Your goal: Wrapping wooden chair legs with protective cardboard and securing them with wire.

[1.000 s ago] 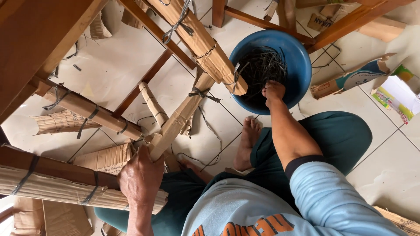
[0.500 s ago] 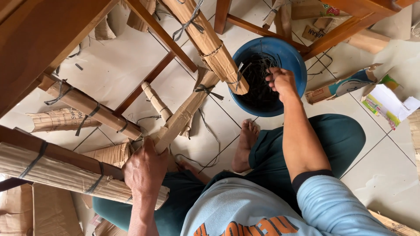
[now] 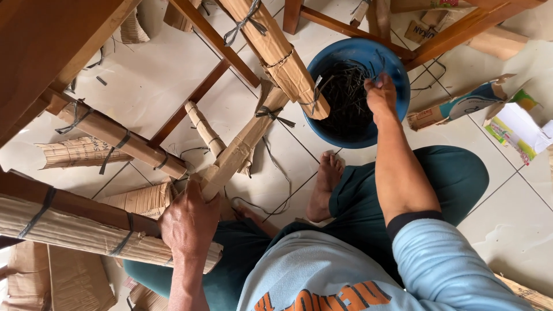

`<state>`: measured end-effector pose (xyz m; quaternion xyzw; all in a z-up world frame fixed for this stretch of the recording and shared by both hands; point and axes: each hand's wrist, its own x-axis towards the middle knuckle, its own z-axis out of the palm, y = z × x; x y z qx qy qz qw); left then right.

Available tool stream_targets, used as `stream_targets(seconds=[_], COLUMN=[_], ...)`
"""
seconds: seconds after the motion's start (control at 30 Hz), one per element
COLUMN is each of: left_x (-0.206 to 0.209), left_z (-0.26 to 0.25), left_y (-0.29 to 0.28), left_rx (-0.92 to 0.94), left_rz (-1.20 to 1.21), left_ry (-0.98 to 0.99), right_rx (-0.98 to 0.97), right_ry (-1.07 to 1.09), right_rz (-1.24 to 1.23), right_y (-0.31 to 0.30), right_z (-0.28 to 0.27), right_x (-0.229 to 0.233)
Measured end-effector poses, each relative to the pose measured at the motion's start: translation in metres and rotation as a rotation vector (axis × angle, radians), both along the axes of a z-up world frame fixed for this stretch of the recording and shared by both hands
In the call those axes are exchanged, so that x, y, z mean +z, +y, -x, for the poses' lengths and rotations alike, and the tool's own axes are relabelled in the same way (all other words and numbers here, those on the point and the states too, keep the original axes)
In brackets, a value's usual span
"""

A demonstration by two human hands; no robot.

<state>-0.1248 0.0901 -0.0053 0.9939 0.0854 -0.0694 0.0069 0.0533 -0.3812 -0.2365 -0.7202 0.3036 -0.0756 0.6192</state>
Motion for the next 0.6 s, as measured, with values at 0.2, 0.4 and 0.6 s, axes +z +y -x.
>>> stream_targets(seconds=[0.2,0.4,0.6], left_x=[-0.004,0.002,0.002], left_z=[0.002,-0.002,-0.002], left_y=[0.000,-0.004,-0.005], left_rx=[-0.021,-0.013,0.006], left_rz=[-0.018,-0.027,-0.039], left_ry=[-0.062,-0.037,-0.024], right_rx=[0.158,0.439,0.604], right_ry=[0.423,0.658,0.512], right_rz=[0.578,0.903,1.141], right_y=[-0.005,0.002,-0.007], right_z=[0.010,0.008,0.012], right_x=[-0.047,-0.073,-0.080])
